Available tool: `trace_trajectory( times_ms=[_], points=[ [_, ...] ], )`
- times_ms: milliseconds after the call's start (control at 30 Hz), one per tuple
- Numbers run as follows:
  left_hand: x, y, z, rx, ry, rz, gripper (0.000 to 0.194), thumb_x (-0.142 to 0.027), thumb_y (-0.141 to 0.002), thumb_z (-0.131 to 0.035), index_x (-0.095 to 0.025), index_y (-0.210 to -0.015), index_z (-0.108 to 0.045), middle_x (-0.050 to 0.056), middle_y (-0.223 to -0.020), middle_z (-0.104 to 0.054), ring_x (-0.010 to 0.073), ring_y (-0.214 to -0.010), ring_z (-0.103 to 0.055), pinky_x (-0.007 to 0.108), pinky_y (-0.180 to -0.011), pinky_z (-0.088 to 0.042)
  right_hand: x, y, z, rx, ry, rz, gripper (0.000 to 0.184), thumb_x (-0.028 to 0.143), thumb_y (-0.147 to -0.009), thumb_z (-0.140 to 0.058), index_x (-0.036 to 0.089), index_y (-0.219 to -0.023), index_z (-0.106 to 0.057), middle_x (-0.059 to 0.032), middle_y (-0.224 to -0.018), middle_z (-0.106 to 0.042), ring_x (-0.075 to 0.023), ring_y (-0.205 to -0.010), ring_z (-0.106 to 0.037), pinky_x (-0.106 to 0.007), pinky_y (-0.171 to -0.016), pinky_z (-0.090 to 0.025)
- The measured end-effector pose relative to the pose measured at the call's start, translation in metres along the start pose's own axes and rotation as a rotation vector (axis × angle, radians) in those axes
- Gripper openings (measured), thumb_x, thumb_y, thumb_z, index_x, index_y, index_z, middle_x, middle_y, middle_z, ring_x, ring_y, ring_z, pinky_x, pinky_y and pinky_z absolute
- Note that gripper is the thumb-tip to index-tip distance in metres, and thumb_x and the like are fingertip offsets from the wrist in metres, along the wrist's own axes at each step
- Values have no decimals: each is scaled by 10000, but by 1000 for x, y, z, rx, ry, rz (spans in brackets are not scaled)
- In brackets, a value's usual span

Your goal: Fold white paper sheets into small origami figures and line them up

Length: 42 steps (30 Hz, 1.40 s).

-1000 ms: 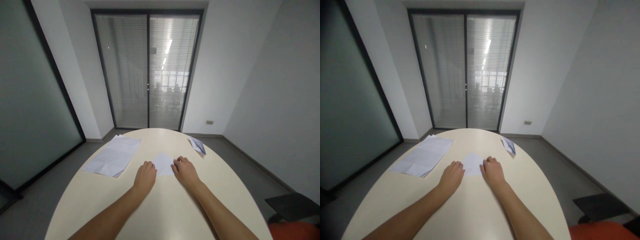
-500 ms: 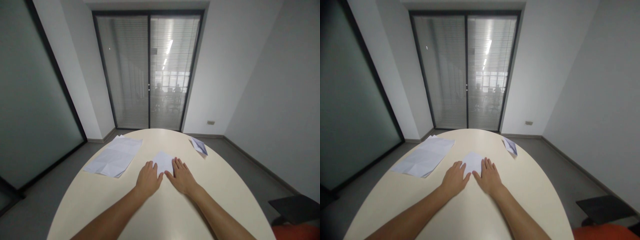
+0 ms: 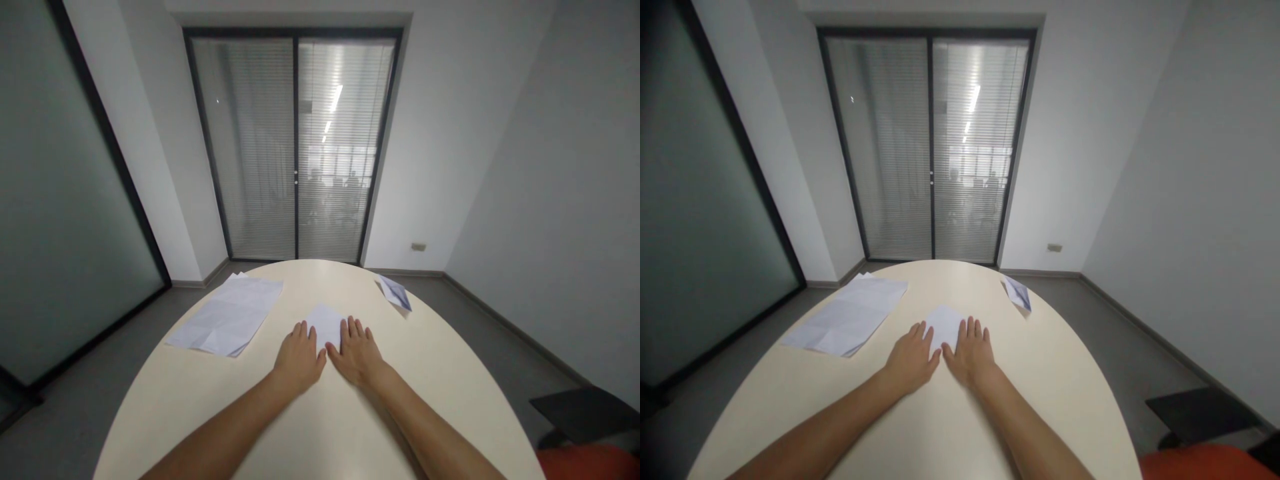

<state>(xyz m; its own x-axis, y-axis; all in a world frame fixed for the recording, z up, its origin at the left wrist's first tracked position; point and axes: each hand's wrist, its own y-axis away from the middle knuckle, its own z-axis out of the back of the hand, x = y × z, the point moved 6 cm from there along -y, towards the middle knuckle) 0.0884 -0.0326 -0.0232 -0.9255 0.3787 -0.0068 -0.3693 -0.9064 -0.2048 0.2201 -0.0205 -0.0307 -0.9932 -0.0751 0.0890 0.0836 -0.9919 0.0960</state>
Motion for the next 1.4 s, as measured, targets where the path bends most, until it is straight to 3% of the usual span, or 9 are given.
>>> trace_trajectory(
  times_ms=[133,233,467,600,833,1067,1200,1400],
  points=[
    [1,2,-1,-6,58,7,585,-391,-967,-428,-16,-1406,-520,262,-1491,-461,363,-1389,-446,469,-1123,-396,5,0,1,19,-15,-31,791,547,-981,-324,40,-1580,-219,-252,-1628,-173,-426,-1504,-148,-553,-1182,-128],
    [3,4,-4,-24,94,3,571,-367,-961,-414,-30,-1412,-511,242,-1519,-434,349,-1424,-403,487,-1133,-379,4,2,1,-66,-32,-16,782,536,-979,-343,19,-1561,-274,-258,-1617,-204,-423,-1499,-176,-555,-1186,-125],
    [10,1,-13,-65,196,-16,567,-358,-949,-436,2,-1378,-521,238,-1505,-455,319,-1434,-397,429,-1196,-315,-6,0,-4,-141,-135,170,722,453,-963,-408,-58,-1474,-400,-254,-1593,-284,-334,-1505,-226,-427,-1221,-188],
    [11,1,-14,-71,230,-28,605,-420,-963,-442,-20,-1414,-501,239,-1511,-448,341,-1432,-393,459,-1194,-316,-8,0,-3,-131,-167,207,690,445,-988,-389,19,-1529,-352,-215,-1611,-258,-324,-1511,-210,-472,-1225,-183],
    [16,-2,-14,-69,267,-29,540,-386,-962,-463,-86,-1404,-542,191,-1512,-468,330,-1415,-414,462,-1178,-337,-5,3,-3,-83,-185,336,653,443,-1018,-359,55,-1543,-346,-202,-1614,-249,-311,-1514,-201,-475,-1226,-204],
    [31,-8,-13,-51,282,-119,440,-381,-972,-480,-173,-1334,-617,131,-1454,-553,278,-1347,-509,437,-1144,-397,-13,-1,-7,-43,-197,405,710,539,-1017,-337,85,-1562,-310,-168,-1629,-213,-307,-1525,-144,-480,-1235,-182],
    [37,-5,-15,-32,304,-172,448,-389,-970,-498,-176,-1348,-610,122,-1471,-537,255,-1379,-481,398,-1169,-370,-14,0,-8,-49,-186,421,713,555,-1017,-333,97,-1564,-312,-178,-1630,-218,-312,-1526,-144,-475,-1235,-172],
    [40,-3,-14,-13,338,-173,473,-413,-968,-512,-184,-1375,-591,103,-1490,-520,258,-1406,-439,411,-1179,-353,-8,5,-8,-26,-193,417,635,571,-1017,-335,251,-1565,-330,-112,-1650,-188,-355,-1528,-82,-571,-1206,-160]
  ],
)
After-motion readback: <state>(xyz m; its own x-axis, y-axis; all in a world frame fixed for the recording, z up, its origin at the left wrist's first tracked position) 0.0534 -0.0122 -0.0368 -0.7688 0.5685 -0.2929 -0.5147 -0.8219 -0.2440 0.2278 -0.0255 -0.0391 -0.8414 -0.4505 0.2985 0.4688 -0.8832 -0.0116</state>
